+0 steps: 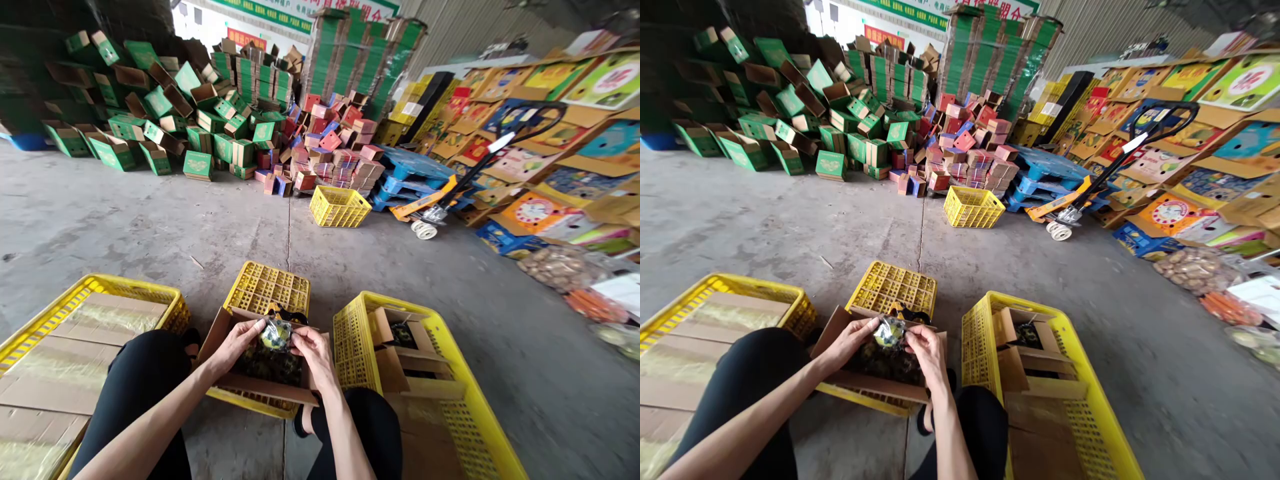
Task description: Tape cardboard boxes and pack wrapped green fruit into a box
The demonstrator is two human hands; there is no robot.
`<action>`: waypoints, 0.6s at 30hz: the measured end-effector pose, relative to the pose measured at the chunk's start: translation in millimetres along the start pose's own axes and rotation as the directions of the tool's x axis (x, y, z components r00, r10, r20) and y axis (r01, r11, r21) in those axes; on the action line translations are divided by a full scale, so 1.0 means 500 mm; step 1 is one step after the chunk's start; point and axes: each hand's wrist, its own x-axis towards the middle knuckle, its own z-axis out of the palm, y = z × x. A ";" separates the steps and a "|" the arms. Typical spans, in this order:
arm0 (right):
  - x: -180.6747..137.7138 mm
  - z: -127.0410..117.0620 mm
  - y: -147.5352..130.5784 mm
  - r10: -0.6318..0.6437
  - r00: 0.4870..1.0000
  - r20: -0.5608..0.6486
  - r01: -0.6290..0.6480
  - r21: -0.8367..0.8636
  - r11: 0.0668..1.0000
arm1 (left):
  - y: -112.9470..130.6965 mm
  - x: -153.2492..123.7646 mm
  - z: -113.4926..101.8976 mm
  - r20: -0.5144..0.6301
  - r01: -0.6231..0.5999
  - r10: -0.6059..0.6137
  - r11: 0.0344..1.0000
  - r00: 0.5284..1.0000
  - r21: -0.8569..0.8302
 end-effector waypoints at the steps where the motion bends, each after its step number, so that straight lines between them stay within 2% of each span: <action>1: 0.001 0.000 -0.001 -0.007 1.000 -0.013 0.007 -0.004 1.000 | 0.001 0.001 0.000 -0.005 -0.011 0.011 1.000 1.000 -0.005; 5: 0.003 0.002 0.000 0.006 0.999 -0.051 -0.005 0.030 1.000 | 0.007 0.005 -0.003 0.014 -0.028 0.030 0.992 0.999 -0.122; 11: 0.008 0.006 0.010 0.048 0.998 -0.044 -0.041 0.154 0.987 | 0.017 0.005 -0.010 -0.014 -0.017 0.014 0.957 1.000 -0.288; 18: 0.009 0.004 0.015 0.048 0.998 -0.036 -0.040 0.195 0.980 | 0.023 0.001 -0.017 -0.017 -0.012 0.007 0.943 1.000 -0.333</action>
